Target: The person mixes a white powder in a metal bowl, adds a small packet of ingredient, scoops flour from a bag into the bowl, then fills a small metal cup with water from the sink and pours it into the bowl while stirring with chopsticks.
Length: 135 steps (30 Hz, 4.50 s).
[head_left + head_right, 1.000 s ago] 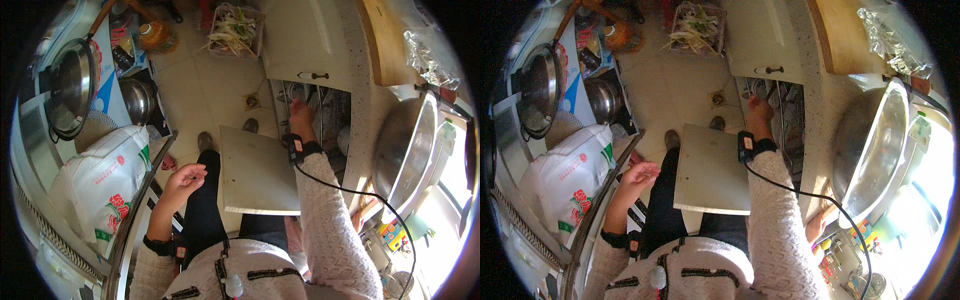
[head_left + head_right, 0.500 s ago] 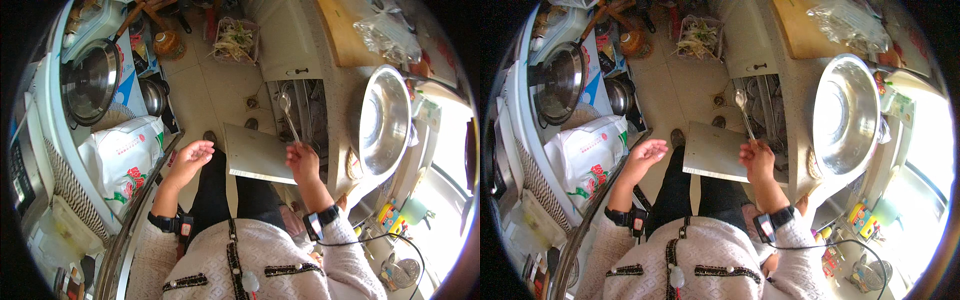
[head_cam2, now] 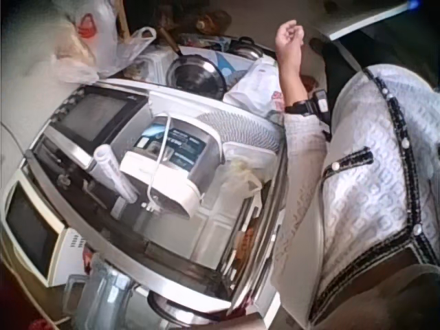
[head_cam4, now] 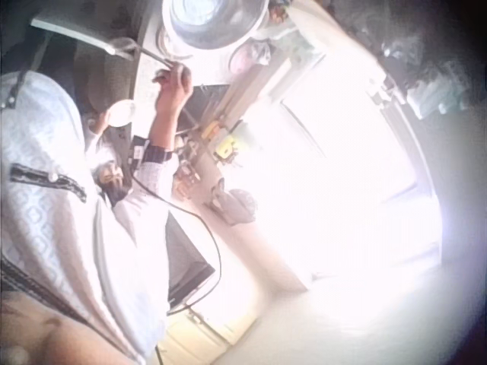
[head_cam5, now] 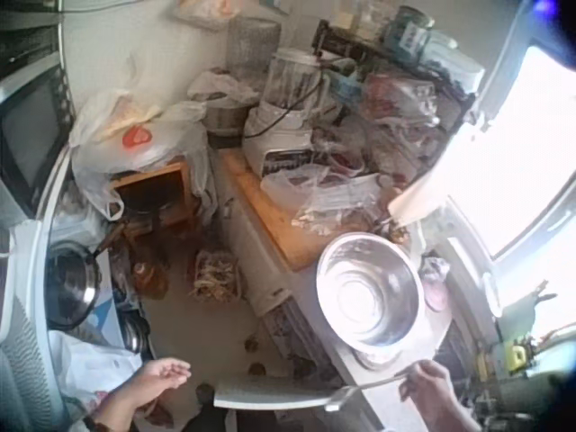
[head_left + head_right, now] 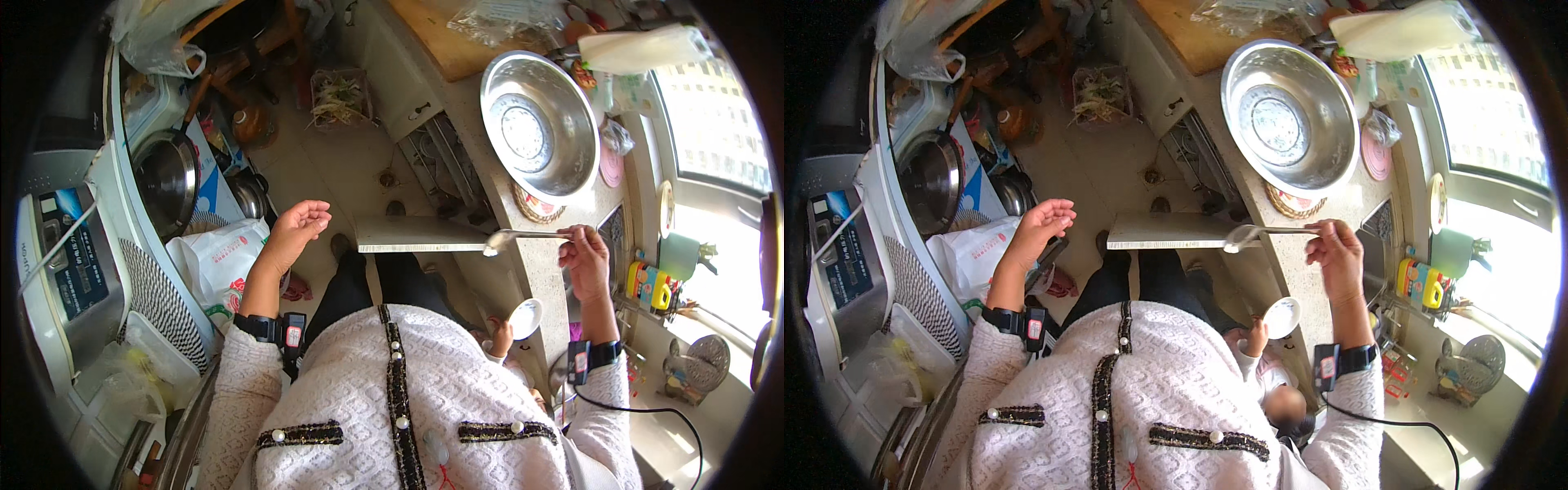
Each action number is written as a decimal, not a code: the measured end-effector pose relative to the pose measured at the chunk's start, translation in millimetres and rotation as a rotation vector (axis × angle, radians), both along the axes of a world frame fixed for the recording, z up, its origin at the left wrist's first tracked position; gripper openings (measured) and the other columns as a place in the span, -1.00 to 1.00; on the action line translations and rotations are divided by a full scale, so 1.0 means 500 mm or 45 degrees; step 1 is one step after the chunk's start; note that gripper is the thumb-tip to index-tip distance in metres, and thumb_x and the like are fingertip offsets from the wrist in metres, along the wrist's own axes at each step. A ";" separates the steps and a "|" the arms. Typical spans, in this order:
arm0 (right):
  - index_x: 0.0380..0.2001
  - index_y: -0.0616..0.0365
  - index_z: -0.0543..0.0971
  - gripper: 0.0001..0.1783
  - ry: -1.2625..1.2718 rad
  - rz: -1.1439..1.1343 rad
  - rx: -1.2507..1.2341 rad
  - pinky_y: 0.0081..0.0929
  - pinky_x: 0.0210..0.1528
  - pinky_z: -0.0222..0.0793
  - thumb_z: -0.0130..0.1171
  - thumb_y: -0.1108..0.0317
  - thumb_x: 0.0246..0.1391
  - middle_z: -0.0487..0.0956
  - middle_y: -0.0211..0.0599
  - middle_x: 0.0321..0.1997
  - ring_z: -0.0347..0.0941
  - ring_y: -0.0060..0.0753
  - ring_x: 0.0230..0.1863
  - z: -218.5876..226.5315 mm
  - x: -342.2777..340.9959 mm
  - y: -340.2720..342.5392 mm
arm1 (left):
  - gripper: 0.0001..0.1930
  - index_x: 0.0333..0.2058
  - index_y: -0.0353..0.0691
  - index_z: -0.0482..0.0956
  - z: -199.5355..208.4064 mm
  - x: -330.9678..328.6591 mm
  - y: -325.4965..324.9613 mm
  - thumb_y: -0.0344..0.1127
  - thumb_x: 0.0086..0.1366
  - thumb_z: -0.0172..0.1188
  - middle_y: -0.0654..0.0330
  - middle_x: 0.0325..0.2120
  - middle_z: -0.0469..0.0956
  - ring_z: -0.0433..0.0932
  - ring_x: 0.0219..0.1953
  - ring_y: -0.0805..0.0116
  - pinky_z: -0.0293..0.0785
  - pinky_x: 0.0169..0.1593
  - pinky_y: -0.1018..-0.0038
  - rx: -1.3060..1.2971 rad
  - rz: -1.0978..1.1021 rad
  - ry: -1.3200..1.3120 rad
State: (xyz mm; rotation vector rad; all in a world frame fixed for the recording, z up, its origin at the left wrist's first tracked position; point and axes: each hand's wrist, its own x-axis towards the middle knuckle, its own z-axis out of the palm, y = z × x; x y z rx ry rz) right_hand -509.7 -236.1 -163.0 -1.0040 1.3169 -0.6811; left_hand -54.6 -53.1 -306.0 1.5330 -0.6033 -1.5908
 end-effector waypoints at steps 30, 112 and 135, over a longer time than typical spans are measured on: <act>-0.20 -0.05 0.62 -0.68 1.372 1.005 0.651 -0.24 -0.02 0.39 0.03 0.09 0.09 0.57 -0.11 -0.11 0.45 -0.13 -0.01 -0.401 -0.304 0.234 | -0.81 -0.25 -0.25 0.50 0.167 0.168 0.077 -0.26 0.33 0.02 0.15 -0.43 0.57 0.57 -0.41 0.36 0.50 -0.34 0.49 -0.276 1.146 -0.083; -0.33 0.15 0.51 -0.73 -0.485 2.003 -1.546 -0.25 -0.20 0.43 0.12 0.47 -0.24 0.52 -0.22 -0.27 0.45 -0.12 -0.17 -0.160 0.890 0.222 | -0.80 -0.24 -0.32 0.50 0.060 0.005 0.277 -0.37 0.17 0.09 -0.05 -0.26 0.52 0.44 -0.04 -0.10 0.32 0.05 0.16 0.189 0.517 -1.154; -0.10 0.28 0.51 -0.66 0.420 2.458 -1.202 -0.09 0.00 0.39 -0.01 0.51 0.01 0.54 0.07 -0.08 0.47 0.07 -0.04 -0.549 1.130 0.574 | -0.97 -0.59 -0.16 0.52 0.051 -0.002 0.377 -0.38 -0.04 0.16 0.14 -0.60 0.51 0.51 -0.40 0.19 0.31 -0.12 0.12 0.361 -0.471 -1.765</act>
